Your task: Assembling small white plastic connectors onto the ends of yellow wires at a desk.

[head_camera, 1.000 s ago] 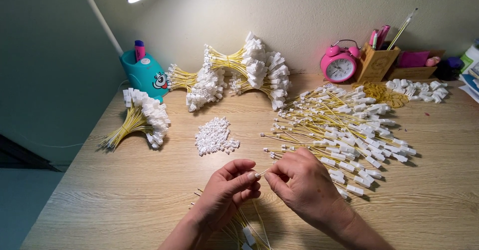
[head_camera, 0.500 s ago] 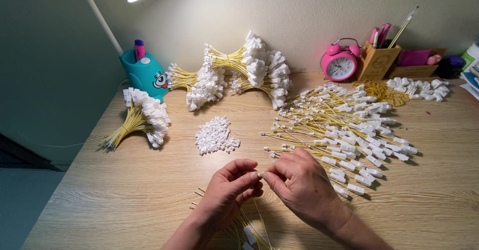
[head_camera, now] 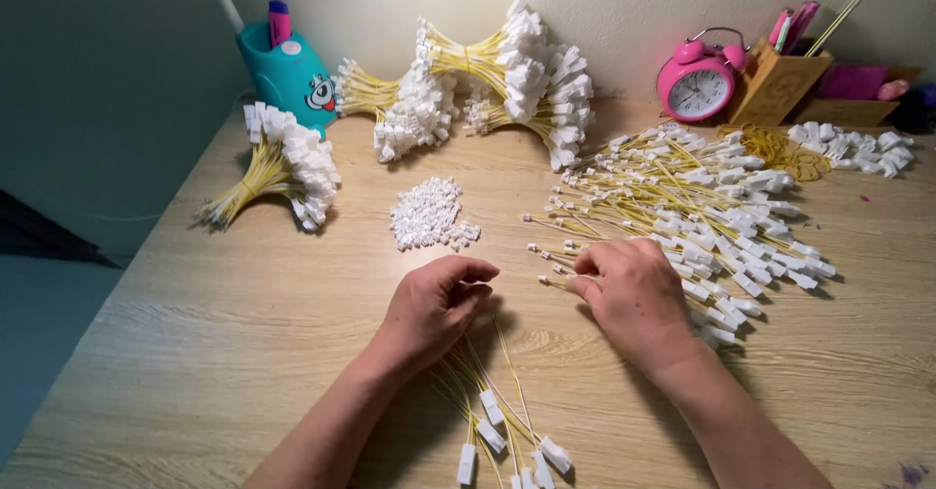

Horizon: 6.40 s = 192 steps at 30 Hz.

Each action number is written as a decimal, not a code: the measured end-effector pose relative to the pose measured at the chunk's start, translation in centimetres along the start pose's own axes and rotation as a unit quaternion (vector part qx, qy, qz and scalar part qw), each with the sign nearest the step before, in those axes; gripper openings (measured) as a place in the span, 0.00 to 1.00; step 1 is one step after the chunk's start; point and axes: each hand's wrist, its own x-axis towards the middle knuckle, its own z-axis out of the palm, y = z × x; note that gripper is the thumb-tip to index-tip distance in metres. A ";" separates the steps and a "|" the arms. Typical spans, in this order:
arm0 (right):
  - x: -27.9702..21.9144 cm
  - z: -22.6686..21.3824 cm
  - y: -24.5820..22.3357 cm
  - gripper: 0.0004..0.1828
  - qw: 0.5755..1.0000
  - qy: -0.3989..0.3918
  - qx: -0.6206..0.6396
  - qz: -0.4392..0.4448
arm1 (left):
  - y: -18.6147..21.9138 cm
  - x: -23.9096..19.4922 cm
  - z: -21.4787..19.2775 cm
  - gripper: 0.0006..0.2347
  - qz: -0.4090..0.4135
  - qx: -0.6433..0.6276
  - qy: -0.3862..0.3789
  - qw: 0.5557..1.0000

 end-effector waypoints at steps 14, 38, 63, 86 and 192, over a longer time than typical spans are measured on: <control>-5.4 -0.5 -5.9 0.15 0.930 -0.327 -0.159 -0.059 | -0.8 -0.7 0.4 0.09 0.182 0.133 -0.038 0.973; -3.0 -3.2 -0.4 0.09 0.801 -0.243 0.544 0.057 | 4.4 -0.7 -0.4 0.09 -0.027 -0.094 -0.125 0.987; -3.3 -3.6 -2.1 0.06 0.877 -0.146 0.451 0.074 | 2.1 -1.6 4.3 0.11 -0.149 -0.430 -0.160 0.876; -1.5 -6.2 4.1 0.13 0.790 0.063 0.608 0.050 | 7.0 -0.8 2.5 0.09 -0.198 0.003 -0.180 0.964; -0.8 1.3 -0.9 0.05 0.920 -0.052 0.377 0.093 | -1.1 2.1 -3.6 0.06 -0.105 0.105 0.191 0.970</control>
